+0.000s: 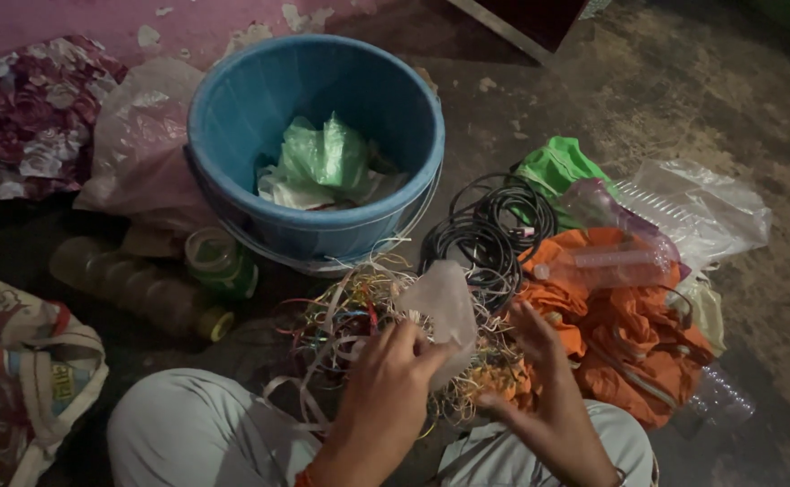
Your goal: The person sits on the floor and sorts through a pile of tangled wires and cables. They untangle and coil a yellow cable, then a red one, placing them into a blue bucket. The person continues to separate and organize various wires and plastic items from the pile.
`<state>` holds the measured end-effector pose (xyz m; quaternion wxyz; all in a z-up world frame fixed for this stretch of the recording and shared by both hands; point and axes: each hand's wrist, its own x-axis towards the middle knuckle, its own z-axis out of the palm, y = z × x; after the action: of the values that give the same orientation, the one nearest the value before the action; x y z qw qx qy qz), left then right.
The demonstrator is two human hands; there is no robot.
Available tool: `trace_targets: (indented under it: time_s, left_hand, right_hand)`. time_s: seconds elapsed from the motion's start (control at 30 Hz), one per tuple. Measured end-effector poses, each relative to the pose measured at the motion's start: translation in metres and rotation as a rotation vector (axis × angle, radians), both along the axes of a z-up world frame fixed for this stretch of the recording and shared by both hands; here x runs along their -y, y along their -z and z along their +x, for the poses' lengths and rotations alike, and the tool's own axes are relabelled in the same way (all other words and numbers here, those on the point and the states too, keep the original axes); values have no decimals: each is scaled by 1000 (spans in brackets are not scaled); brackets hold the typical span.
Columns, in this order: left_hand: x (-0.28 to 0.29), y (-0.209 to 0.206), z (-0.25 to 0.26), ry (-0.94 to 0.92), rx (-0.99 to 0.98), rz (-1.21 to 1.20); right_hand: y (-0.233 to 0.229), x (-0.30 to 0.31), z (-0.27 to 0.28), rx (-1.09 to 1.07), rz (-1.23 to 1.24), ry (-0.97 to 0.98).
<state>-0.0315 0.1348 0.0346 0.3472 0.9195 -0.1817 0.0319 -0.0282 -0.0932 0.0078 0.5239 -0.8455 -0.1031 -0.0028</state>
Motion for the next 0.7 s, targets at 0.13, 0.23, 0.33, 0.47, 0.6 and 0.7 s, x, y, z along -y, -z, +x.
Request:
trace_targets:
  time_s: [0.13,0.23,0.33,0.47,0.6,0.7]
  left_hand:
    - [11,3,-4,68,276,59]
    - [22,9,-4,206,349,103]
    - [22,11,-9,235,387,27]
    - [6,8,-18,150,316,-228]
    - [-12,10,-17,-212,67,-430]
    - [-23,20,-3,-294,-343,-640]
  right_hand:
    - [28,9,6,-693,467,239]
    - [55,6,1,-832,788,333]
    - [73,8,0,-708,839,371]
    - [80,19,0,-711,817,393]
    - [78,34,-3,-633,790,267]
    - [73,37,-6,-750,823,191]
